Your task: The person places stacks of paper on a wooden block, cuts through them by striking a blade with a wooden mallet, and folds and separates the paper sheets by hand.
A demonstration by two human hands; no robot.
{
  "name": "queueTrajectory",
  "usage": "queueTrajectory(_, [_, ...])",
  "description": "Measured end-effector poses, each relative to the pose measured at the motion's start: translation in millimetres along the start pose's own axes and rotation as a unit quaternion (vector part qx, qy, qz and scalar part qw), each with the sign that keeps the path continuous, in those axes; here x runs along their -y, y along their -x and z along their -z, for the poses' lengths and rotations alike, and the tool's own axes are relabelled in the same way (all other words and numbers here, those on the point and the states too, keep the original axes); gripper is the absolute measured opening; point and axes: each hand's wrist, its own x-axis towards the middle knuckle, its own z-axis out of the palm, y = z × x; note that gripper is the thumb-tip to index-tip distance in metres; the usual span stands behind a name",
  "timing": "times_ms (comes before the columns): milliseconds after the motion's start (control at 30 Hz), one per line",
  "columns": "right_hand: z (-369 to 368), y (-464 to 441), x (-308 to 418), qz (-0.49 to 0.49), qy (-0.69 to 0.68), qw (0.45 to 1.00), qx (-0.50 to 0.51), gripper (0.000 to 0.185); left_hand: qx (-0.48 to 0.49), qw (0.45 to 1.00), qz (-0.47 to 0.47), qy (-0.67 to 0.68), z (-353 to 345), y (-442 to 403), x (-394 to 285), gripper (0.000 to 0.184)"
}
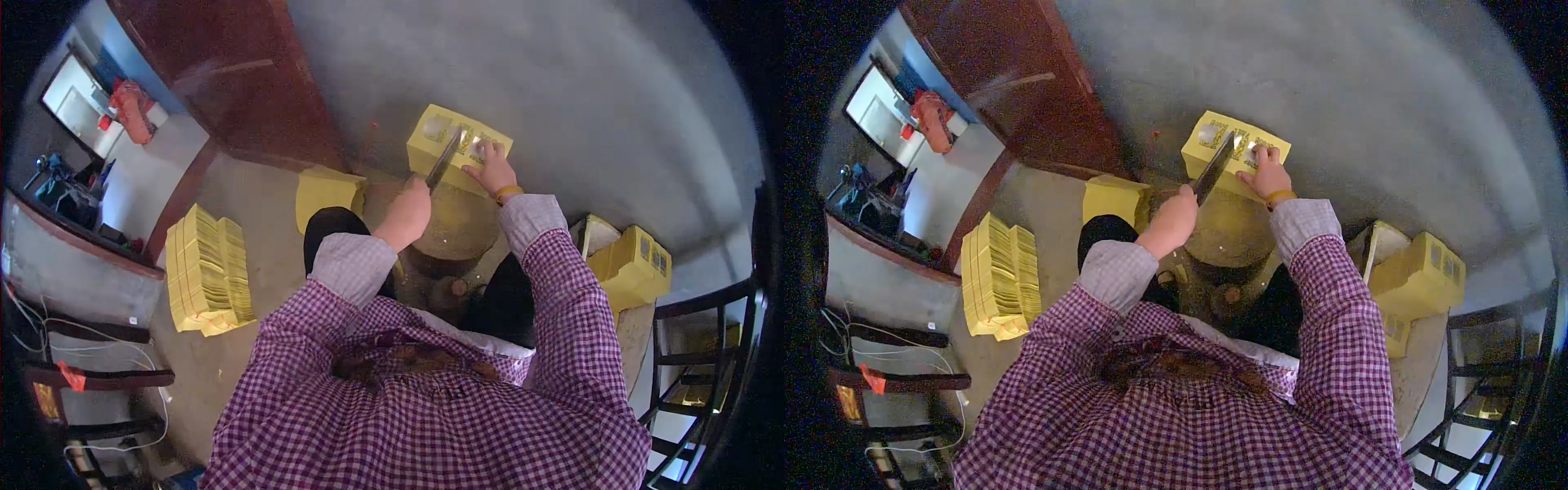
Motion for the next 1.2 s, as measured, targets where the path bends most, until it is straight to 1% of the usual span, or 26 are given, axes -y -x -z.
queueTrajectory(33, [1, -2, 1, 0.000, 0.014, 1.000, -0.002, 0.063, 0.000, 0.999, 0.030, 0.021, -4, -5, 3, 0.024])
queueTrajectory(67, [-1, -2, 3, 0.000, 0.014, 1.000, -0.004, 0.063, -0.001, 0.999, 0.027, 0.020, -8, -8, 6, 0.024])
queueTrajectory(133, [-10, 10, 10, 0.032, 0.007, 0.999, -0.041, 0.058, 0.007, 0.999, 0.034, 0.000, -11, -8, 10, 0.029])
queueTrajectory(167, [-14, 22, 14, 0.032, -0.049, 0.998, -0.001, 0.056, 0.008, 0.999, 0.034, 0.001, -13, -11, 14, 0.029])
queueTrajectory(200, [-14, 40, 22, 0.031, -0.103, 0.993, 0.039, 0.054, -0.011, 1.000, 0.011, 0.003, -17, -17, 19, 0.029])
queueTrajectory(233, [-17, 61, 26, 0.033, -0.117, 0.988, 0.091, 0.054, -0.029, 0.999, -0.012, 0.004, -22, -20, 25, 0.030])
queueTrajectory(267, [-22, 82, 31, 0.035, -0.130, 0.980, 0.144, 0.055, -0.027, 1.000, -0.010, 0.006, -26, -20, 30, 0.030])
queueTrajectory(333, [-29, 121, 42, 0.057, -0.060, 0.939, 0.335, 0.055, -0.031, 0.999, -0.004, 0.022, -31, -22, 35, 0.031])
queueTrajectory(367, [-41, 137, 42, 0.071, 0.031, 0.909, 0.409, 0.055, -0.027, 0.999, -0.009, 0.022, -31, -23, 35, 0.031])
queueTrajectory(400, [-53, 150, 42, 0.083, 0.121, 0.866, 0.478, 0.054, -0.033, 0.999, -0.015, 0.024, -31, -23, 34, 0.030])
queueTrajectory(467, [-53, 170, 50, 0.051, 0.167, 0.832, 0.526, 0.050, -0.035, 0.999, -0.018, 0.029, -36, -19, 35, 0.029])
queueTrajectory(500, [-53, 176, 48, 0.049, 0.167, 0.833, 0.526, 0.050, -0.039, 0.999, -0.008, 0.032, -37, -17, 36, 0.029])
queueTrajectory(567, [-51, 187, 33, 0.152, 0.098, 0.852, 0.492, 0.037, -0.043, 0.998, 0.001, 0.034, -37, -19, 40, 0.029])
queueTrajectory(633, [-47, 198, 25, 0.177, 0.011, 0.849, 0.497, 0.035, -0.070, 0.996, -0.035, 0.039, -41, -20, 47, 0.028])
queueTrajectory(700, [-50, 221, 19, 0.073, -0.085, 0.844, 0.525, 0.032, -0.073, 0.996, -0.043, 0.039, -47, -20, 51, 0.028])
queueTrajectory(767, [-60, 245, 12, -0.050, -0.200, 0.824, 0.528, 0.029, -0.076, 0.995, -0.049, 0.041, -46, -20, 50, 0.029])
queueTrajectory(833, [-73, 271, 6, -0.166, -0.337, 0.780, 0.501, 0.027, -0.064, 0.997, -0.019, 0.050, -41, -17, 46, 0.030])
queueTrajectory(867, [-78, 282, 1, -0.214, -0.399, 0.751, 0.481, 0.026, -0.065, 0.996, -0.021, 0.052, -40, -19, 46, 0.030])
queueTrajectory(967, [-68, 309, -15, -0.304, -0.541, 0.664, 0.417, 0.022, -0.061, 0.997, -0.020, 0.044, -46, -21, 50, 0.030])
queueTrajectory(1033, [-6, 307, -6, -0.362, -0.594, 0.609, 0.382, 0.019, -0.061, 0.996, -0.035, 0.056, -43, -23, 47, 0.030])
queueTrajectory(1100, [94, 291, 38, -0.437, -0.594, 0.579, 0.348, 0.007, -0.060, 0.996, -0.034, 0.057, -47, -27, 48, 0.030])
queueTrajectory(1133, [135, 285, 61, -0.415, -0.575, 0.627, 0.323, 0.009, -0.055, 0.997, -0.032, 0.053, -49, -27, 50, 0.029])
queueTrajectory(1167, [168, 276, 84, -0.393, -0.553, 0.672, 0.297, 0.015, -0.055, 0.997, -0.030, 0.055, -47, -24, 47, 0.029])
queueTrajectory(1200, [187, 265, 107, -0.302, -0.505, 0.768, 0.253, 0.031, -0.052, 0.997, -0.029, 0.050, -40, -22, 42, 0.031])
